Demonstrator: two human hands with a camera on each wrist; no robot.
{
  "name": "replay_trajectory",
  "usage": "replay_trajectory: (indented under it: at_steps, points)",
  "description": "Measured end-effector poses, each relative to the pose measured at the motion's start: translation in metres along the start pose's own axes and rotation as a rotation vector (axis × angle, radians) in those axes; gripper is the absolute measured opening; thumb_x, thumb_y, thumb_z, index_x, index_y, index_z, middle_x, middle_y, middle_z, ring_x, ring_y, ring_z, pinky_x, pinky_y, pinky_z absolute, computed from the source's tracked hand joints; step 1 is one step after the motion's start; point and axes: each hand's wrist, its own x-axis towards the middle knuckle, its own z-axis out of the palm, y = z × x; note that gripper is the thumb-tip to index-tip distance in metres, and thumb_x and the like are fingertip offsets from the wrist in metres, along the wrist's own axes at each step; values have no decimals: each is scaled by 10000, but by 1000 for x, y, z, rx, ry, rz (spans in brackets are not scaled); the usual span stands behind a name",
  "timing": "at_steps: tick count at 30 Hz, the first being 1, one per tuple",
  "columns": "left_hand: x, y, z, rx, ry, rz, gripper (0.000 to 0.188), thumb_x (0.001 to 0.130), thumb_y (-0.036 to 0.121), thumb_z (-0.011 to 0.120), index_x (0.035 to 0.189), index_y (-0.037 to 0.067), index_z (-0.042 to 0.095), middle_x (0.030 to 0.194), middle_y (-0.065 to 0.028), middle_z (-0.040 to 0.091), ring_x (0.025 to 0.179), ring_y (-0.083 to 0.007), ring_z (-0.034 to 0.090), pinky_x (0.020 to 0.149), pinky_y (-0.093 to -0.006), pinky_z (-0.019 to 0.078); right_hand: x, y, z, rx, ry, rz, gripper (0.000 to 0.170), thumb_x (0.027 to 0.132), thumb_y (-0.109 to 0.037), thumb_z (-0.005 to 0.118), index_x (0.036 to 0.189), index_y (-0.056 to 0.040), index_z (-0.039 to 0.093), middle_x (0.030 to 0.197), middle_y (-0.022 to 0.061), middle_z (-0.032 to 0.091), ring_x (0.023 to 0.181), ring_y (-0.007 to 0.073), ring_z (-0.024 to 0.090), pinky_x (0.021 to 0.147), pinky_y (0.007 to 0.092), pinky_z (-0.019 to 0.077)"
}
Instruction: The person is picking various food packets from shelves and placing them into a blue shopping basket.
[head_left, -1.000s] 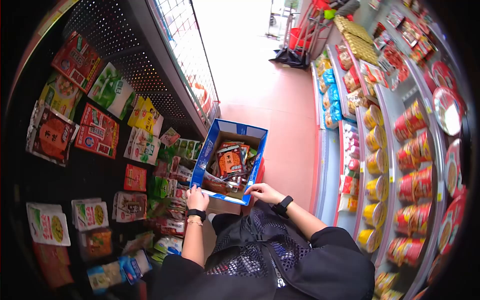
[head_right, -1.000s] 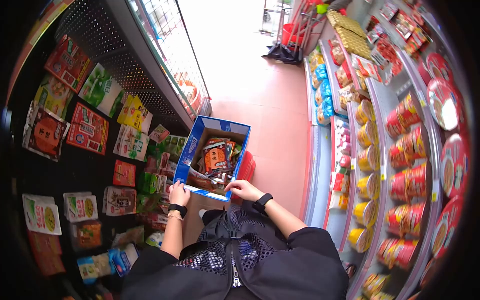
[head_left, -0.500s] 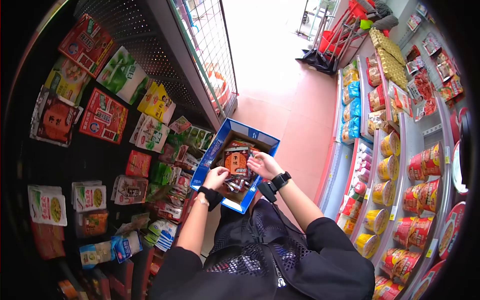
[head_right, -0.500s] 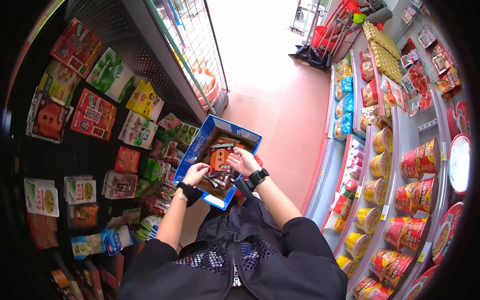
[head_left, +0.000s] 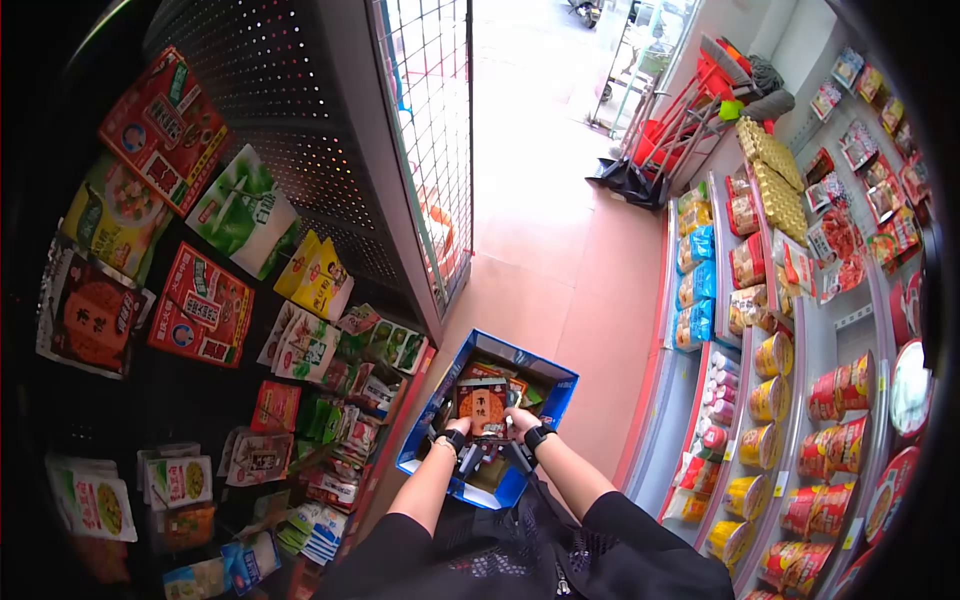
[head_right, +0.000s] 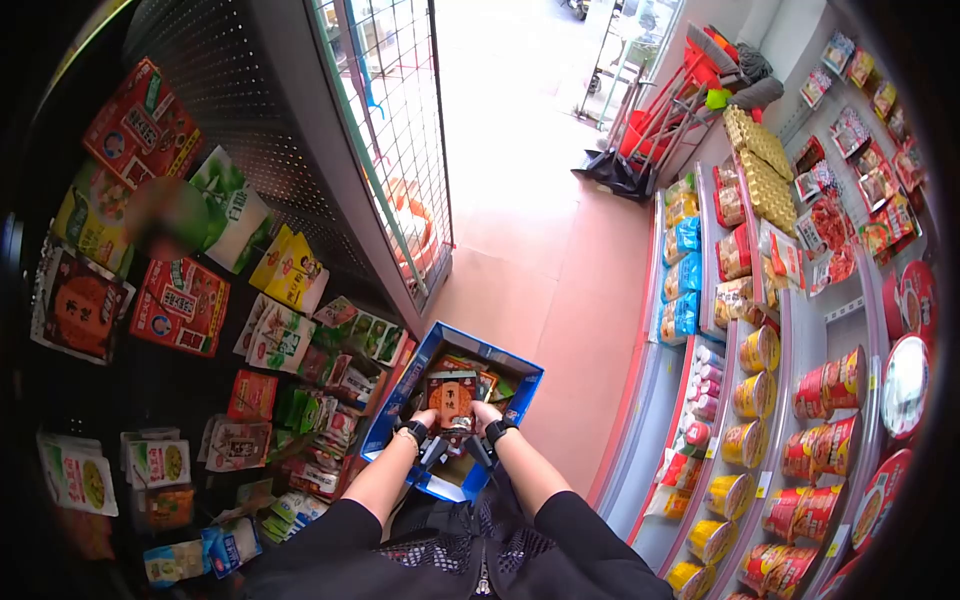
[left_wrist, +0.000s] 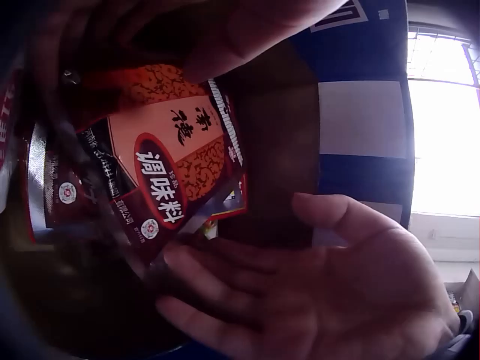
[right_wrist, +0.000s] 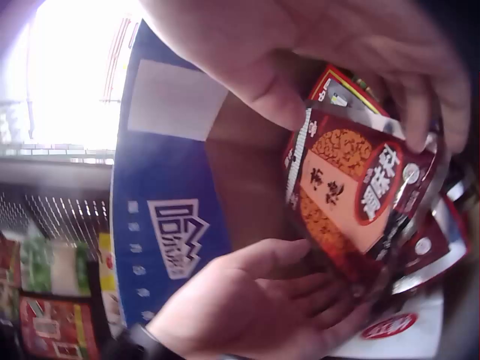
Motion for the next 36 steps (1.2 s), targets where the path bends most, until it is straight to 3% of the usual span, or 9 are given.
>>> replay_trajectory:
  at_steps: [4,11,13,17,19,21,27,30,36]
  points:
    - [64,-41,4,204,47,-7,226,697,193,502,732,-23,559,638,-91,567,486,-176,525,389,-287,401,27,8,-1,-268,108,117,174,721,-188,498,853,-74,491,693,39,521,575,180,534,488,309,458]
    - [-38,16,-12,218,-149,-25,195,741,168,494,739,-18,551,633,-87,573,441,-148,521,343,-222,390,36,1,-9,-1230,47,-384,221,655,-185,538,813,-31,528,656,62,537,509,144,507,433,240,405]
    - [-74,36,-19,222,-154,-22,193,744,179,492,717,-5,542,613,-85,569,429,-128,514,342,-217,389,-7,-18,1,-1258,47,-217,320,639,-199,527,813,68,557,775,203,566,688,255,562,618,312,437]
    - [-119,46,-31,78,-238,124,264,730,240,564,802,25,429,609,-31,502,394,-90,456,338,-210,392,8,-6,-26,-1089,-26,-425,354,626,-233,534,796,77,557,756,197,572,671,245,567,570,303,432]
    - [-148,48,-33,123,-180,258,221,746,174,551,832,15,423,678,-56,528,503,-106,513,431,-225,445,-62,-22,-17,-1090,-114,-440,326,642,-249,548,707,70,545,644,106,566,561,163,528,506,265,417]
    - [-124,15,-26,-226,-253,471,215,749,57,524,930,-5,425,795,-71,542,673,-144,552,604,-240,470,-71,-15,-26,-932,-165,-477,163,688,-181,561,713,-21,535,572,5,511,487,73,455,438,212,357]
    - [-205,6,-18,-407,-304,878,246,768,16,478,991,9,372,1006,-55,467,915,-121,471,773,-244,406,-123,5,-32,41,-625,-330,69,764,-93,520,752,-48,469,700,8,510,611,81,482,522,190,404]
    - [-232,-5,-10,-420,-237,962,285,753,13,499,1013,7,383,1022,-61,462,951,-130,454,805,-249,378,-153,11,-22,19,-744,-503,216,760,-97,525,948,-7,468,910,81,553,845,157,540,711,265,455]
    - [-277,-31,-3,-408,-119,1006,336,734,2,521,1040,4,381,1045,-63,456,964,-135,451,813,-254,370,-165,26,-24,-187,-794,-460,264,735,-54,551,980,14,481,916,85,559,796,145,553,704,272,454]
